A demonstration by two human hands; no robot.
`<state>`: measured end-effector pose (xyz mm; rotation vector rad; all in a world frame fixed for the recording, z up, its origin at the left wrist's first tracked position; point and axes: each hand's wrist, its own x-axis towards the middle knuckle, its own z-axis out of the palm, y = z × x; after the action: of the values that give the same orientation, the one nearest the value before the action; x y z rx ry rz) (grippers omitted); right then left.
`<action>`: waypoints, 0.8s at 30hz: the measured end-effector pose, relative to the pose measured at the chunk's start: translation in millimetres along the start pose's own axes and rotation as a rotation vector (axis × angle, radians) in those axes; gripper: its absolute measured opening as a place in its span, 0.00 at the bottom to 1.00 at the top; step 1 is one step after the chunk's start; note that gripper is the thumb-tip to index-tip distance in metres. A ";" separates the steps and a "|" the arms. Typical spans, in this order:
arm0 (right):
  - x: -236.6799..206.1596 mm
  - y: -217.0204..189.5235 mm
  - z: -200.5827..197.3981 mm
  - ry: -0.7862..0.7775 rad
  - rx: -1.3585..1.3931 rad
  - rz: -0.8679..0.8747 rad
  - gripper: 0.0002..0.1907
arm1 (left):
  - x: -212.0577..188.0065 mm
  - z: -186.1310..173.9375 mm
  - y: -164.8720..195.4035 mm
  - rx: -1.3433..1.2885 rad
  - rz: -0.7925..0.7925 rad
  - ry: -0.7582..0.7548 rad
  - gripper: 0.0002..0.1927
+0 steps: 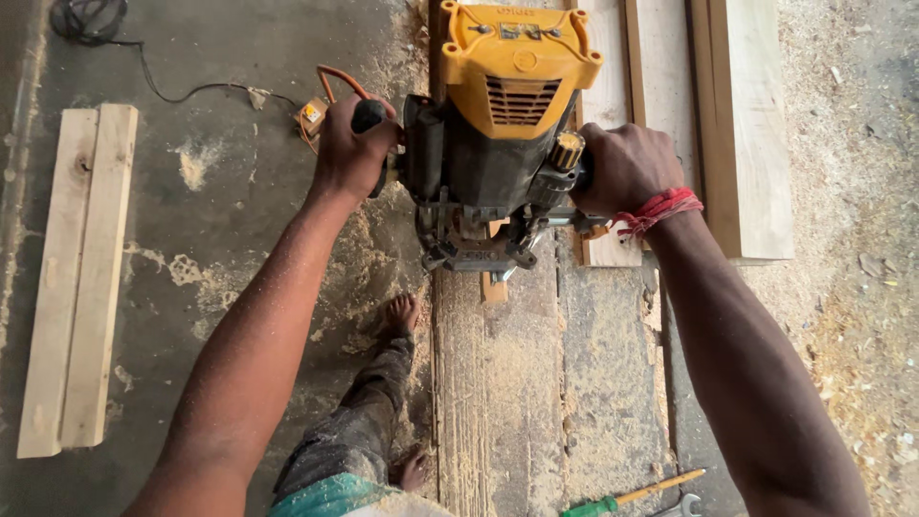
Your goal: The person guides a wood router along planks laid on the floor, cutting grooves into the wood and producing wood shavings. They then set the router down, briefly handle a circular saw, reposition planks, and resume routing grooves along the boards.
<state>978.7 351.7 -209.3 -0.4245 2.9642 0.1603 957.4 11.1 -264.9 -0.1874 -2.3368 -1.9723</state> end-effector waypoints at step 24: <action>-2.1 -4.2 -1.4 0.037 0.044 0.015 0.16 | -2.7 1.1 9.9 0.057 -0.045 0.012 0.11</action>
<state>981.6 348.0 -208.0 -0.4038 3.0017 0.0890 961.5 13.7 -255.8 -0.1199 -2.4069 -1.9180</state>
